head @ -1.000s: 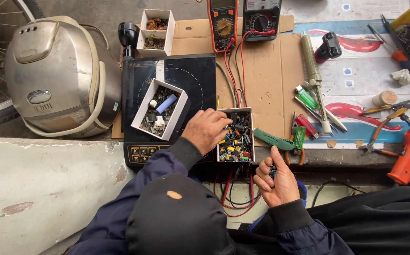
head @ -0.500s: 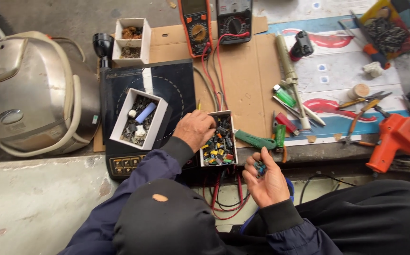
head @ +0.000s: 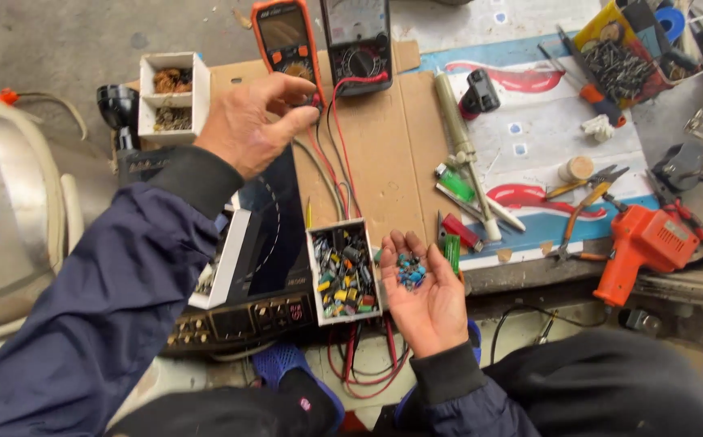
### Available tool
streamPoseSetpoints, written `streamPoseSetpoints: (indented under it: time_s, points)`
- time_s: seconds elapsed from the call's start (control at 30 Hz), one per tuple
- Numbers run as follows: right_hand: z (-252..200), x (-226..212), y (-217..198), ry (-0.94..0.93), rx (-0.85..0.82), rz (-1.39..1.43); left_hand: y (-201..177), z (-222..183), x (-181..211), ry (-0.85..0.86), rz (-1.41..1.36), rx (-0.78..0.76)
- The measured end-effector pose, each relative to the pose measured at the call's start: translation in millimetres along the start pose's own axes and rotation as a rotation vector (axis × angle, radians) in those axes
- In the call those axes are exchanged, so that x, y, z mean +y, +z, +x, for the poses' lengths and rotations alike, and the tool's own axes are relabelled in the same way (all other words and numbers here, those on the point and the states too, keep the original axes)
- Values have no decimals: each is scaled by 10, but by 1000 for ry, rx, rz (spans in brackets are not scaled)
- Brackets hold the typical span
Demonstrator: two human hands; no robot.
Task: Testing and sorting electronic capacitors using a multimeter and organizing them into bins.
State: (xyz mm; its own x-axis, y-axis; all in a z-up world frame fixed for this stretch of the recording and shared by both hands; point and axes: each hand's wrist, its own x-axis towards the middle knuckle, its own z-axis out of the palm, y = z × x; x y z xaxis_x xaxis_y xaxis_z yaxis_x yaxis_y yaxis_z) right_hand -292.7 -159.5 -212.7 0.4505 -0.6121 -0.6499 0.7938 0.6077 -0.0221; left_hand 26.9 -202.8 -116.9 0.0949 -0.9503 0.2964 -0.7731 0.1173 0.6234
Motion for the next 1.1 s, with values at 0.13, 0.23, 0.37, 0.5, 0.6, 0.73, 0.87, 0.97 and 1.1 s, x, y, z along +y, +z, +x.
streamPoseSetpoints:
  time_s: [0.13,0.23,0.37,0.5,0.6,0.73,0.87,0.97,1.1]
  points:
    - [37,18,398,-32,98,3,316,327,78,-160,-243,-99]
    - [-174,-96,796,-35,113,-3,475,235,482,-324,-315,-114]
    - [-638,-351,1540,-22,98,-20,589,128,1371,-635,-723,-142]
    - [-1306,-585,2280,-130,68,-87,349,238,2592,-1055,-1607,80]
    - [-1988,-811,2923,-272,73,-160,-13,549,3559,-1171,-1660,80]
    - [-3041,-1163,3850,-579,160,-564,-606,979,4764,-1341,-1744,78]
    - [-4070,-1424,4420,-741,144,-987,-1082,1320,5834,-1421,-1786,52]
    - [-4548,-1519,4619,-862,162,-1062,-1263,1403,6290,-1516,-1826,44]
    - [-4972,-1529,4848,-1049,87,-1197,-1277,1171,6439,-1402,-1942,-224]
